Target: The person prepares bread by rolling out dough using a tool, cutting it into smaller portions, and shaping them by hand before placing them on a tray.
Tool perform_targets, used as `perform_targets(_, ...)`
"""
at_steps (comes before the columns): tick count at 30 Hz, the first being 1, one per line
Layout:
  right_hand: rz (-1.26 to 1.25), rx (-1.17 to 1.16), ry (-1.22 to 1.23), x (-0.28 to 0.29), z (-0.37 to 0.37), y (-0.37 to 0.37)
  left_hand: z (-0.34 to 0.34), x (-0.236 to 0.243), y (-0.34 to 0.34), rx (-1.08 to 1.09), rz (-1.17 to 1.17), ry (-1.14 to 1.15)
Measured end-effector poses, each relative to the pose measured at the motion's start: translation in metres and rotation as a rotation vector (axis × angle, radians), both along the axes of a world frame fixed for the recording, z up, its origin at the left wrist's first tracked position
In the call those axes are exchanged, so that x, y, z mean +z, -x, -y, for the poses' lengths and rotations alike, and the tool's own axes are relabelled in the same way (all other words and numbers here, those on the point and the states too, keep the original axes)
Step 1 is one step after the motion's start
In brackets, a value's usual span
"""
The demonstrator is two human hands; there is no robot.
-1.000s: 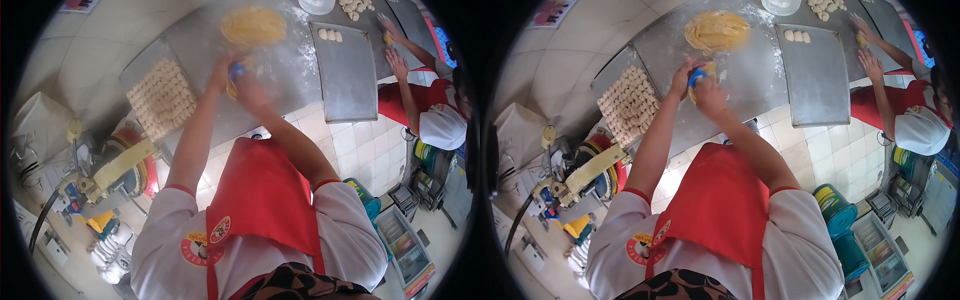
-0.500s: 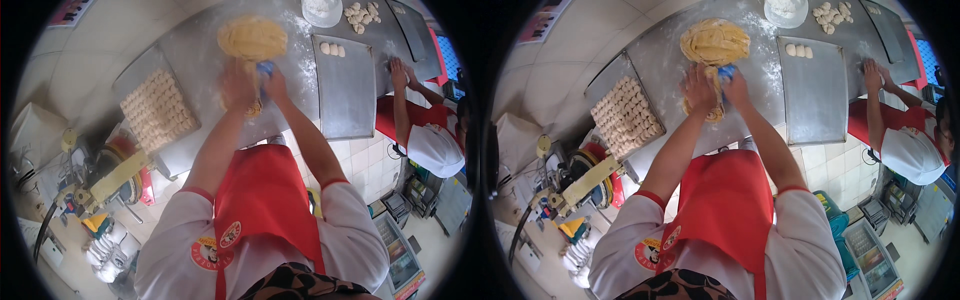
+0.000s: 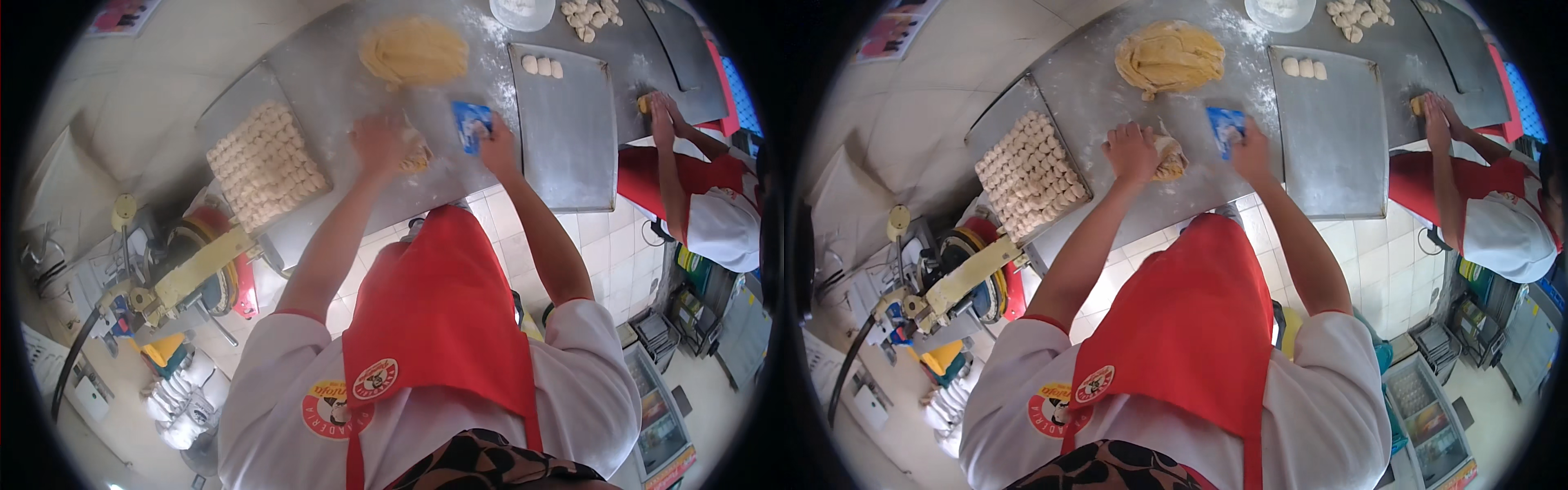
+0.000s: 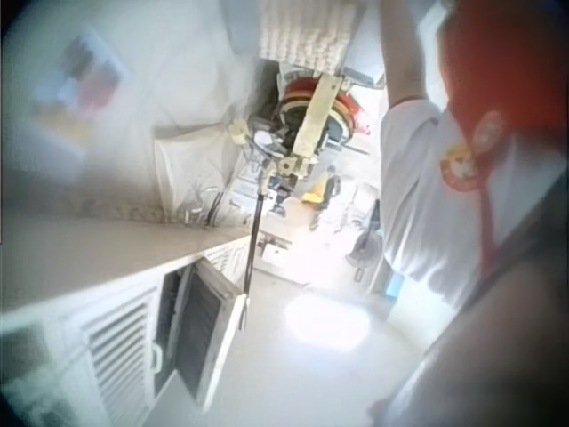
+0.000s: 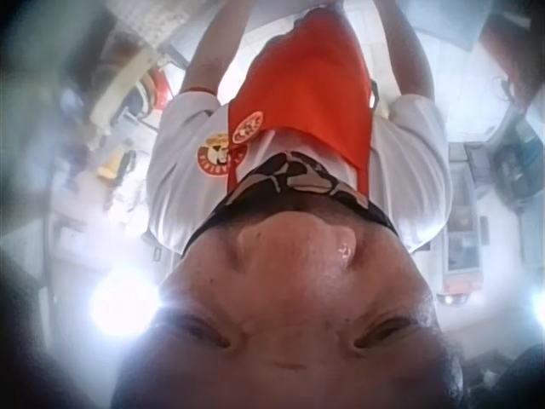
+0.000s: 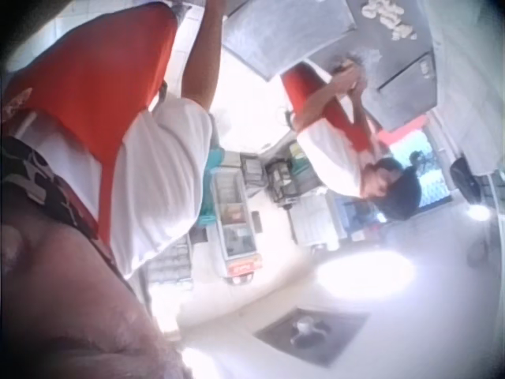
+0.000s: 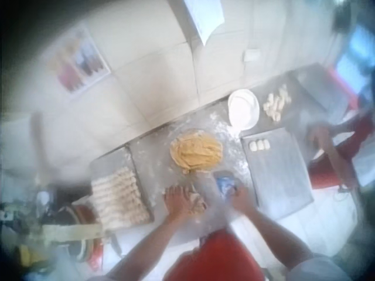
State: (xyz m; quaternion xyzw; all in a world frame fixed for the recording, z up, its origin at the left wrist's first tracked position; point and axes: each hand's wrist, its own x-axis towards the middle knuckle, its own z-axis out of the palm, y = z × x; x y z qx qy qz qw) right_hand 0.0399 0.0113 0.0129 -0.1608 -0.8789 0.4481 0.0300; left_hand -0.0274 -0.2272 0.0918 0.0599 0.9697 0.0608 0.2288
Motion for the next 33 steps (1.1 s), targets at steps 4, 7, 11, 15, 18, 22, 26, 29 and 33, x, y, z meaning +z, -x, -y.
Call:
perform_targets(4, 0.011, -0.08, 0.054, -0.016, -0.004, -0.061, 0.006, -0.09, -0.014, 0.105, -0.434, 0.061)
perform_targets(7, -0.123, -0.083, 0.0, -0.073, 0.032, -0.055, -0.02, -0.103, 0.026, 0.177, -0.58, -0.112)
perform_targets(11, -0.046, -0.217, 0.115, -0.061, 0.103, 0.051, -0.044, -0.081, 0.061, 0.384, -0.236, -0.435)
perform_targets(15, -0.1, 0.195, 0.059, 0.015, 0.149, 0.063, 0.06, -0.067, 0.088, 0.736, 0.494, -1.322)
perform_targets(18, -0.106, 0.302, -0.041, 0.01, 0.129, 0.042, 0.069, -0.066, 0.076, 0.535, 0.268, -1.005)
perform_targets(22, -0.057, 0.051, 0.008, -0.01, 0.078, 0.003, 0.052, -0.104, 0.005, 0.185, -0.354, -0.307)
perform_targets(26, -0.03, 0.003, -0.063, -0.048, 0.049, -0.052, 0.042, -0.113, -0.019, 0.374, -0.458, -0.1)
perform_targets(29, -0.266, 0.063, 0.021, -0.097, 0.081, -0.006, 0.021, -0.113, 0.026, 0.292, -0.544, -0.073)
perform_targets(33, -0.044, 0.164, 0.118, -0.012, 0.183, 0.097, 0.081, -0.131, 0.059, 0.43, -0.463, -0.538)
